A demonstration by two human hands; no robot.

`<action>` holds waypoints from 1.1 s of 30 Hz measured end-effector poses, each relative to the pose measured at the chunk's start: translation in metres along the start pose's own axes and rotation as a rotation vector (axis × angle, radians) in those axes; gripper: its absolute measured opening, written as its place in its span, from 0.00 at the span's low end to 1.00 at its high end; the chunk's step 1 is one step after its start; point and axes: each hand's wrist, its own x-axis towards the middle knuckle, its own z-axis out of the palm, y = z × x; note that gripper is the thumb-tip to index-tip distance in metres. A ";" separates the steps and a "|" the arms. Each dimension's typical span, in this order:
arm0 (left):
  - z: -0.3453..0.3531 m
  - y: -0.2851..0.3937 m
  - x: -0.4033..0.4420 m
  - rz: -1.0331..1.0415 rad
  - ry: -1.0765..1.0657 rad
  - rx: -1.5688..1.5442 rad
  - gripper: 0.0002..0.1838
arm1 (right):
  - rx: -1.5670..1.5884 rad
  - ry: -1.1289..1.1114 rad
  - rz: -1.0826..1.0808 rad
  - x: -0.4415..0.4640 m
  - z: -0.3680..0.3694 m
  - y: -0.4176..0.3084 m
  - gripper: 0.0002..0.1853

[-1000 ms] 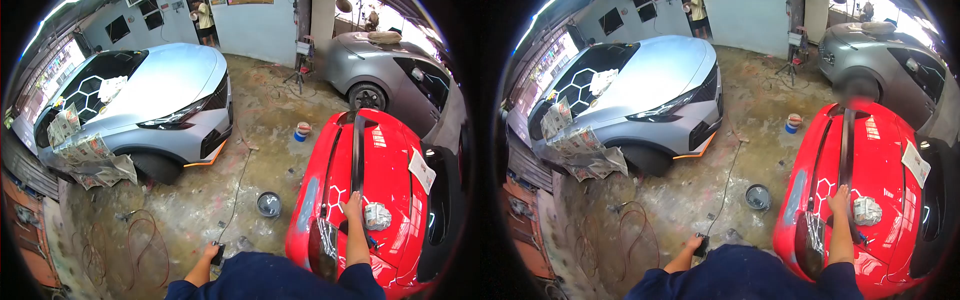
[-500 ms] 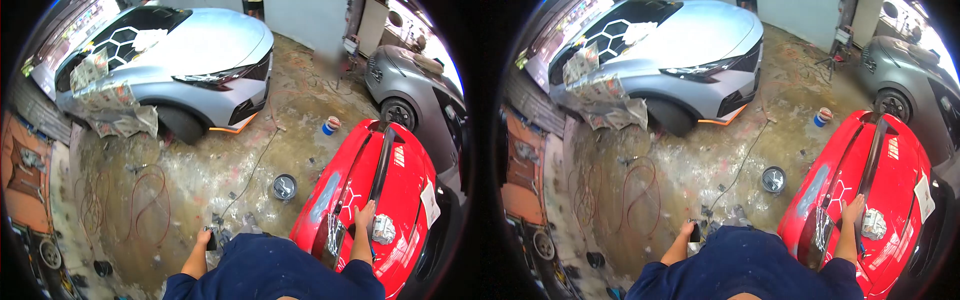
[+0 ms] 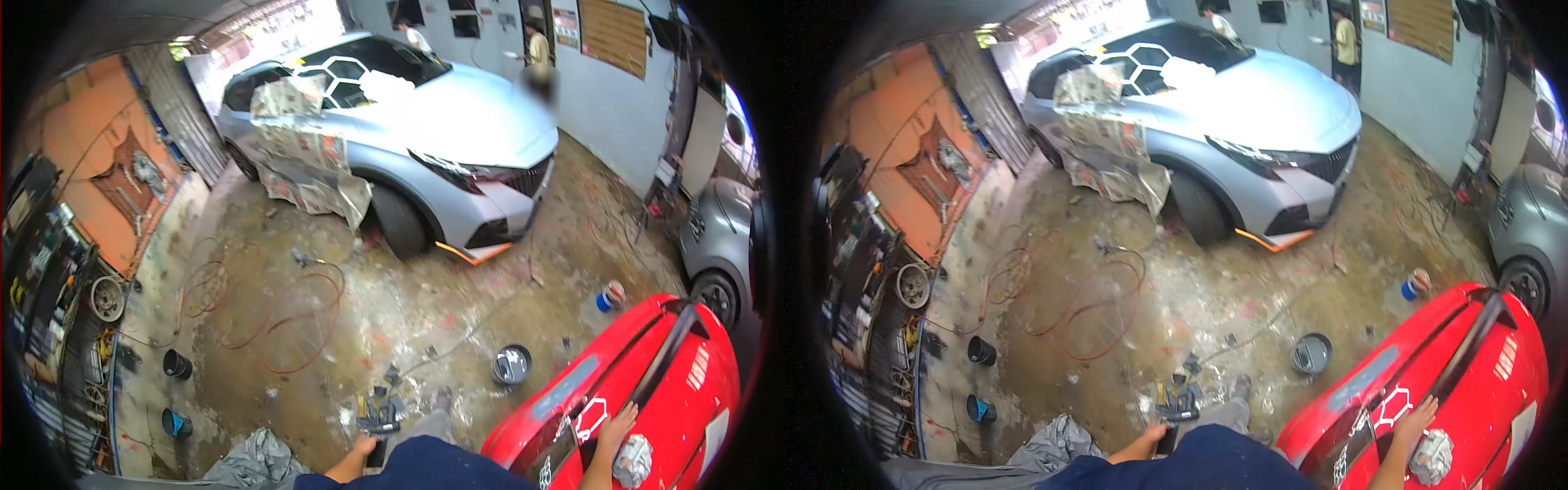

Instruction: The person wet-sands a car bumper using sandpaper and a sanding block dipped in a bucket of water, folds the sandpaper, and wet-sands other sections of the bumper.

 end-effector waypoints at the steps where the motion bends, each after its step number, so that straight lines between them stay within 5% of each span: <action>1: -0.001 0.002 -0.012 -0.030 0.011 0.035 0.39 | -0.018 0.014 -0.003 0.001 0.009 0.007 0.49; 5: 0.008 -0.019 -0.022 0.170 0.020 -0.161 0.33 | -0.050 -0.032 -0.058 0.007 0.011 0.016 0.48; 6: 0.006 -0.017 -0.031 0.046 0.045 -0.091 0.29 | -0.045 0.101 -0.135 0.005 0.010 0.015 0.46; 8: 0.014 -0.031 -0.026 0.219 0.238 -0.109 0.25 | -0.015 -0.003 -0.129 0.003 -0.009 0.007 0.42; 9: 0.016 -0.053 -0.001 0.275 0.030 0.101 0.26 | -0.034 -0.038 -0.109 0.005 -0.010 0.006 0.42; 10: -0.007 -0.012 -0.058 0.057 0.005 -0.275 0.27 | -0.048 -0.024 -0.144 0.005 -0.006 0.010 0.42; 11: 0.008 -0.030 -0.047 0.024 0.147 -0.310 0.26 | -0.118 0.004 -0.154 0.001 -0.002 0.011 0.42; 13: 0.018 -0.054 -0.033 0.148 0.239 -0.171 0.29 | -0.154 0.028 -0.114 0.001 0.008 0.010 0.41; 15: 0.025 -0.083 -0.021 0.134 0.049 -0.289 0.30 | -0.176 0.090 -0.154 0.002 0.019 0.017 0.37; 21: 0.019 -0.086 -0.074 -0.090 0.075 -0.261 0.28 | -0.144 0.073 -0.128 0.000 0.017 0.014 0.39; 33: -0.004 -0.089 -0.109 -0.139 0.121 -0.173 0.28 | -0.157 0.053 -0.124 -0.002 0.012 0.011 0.39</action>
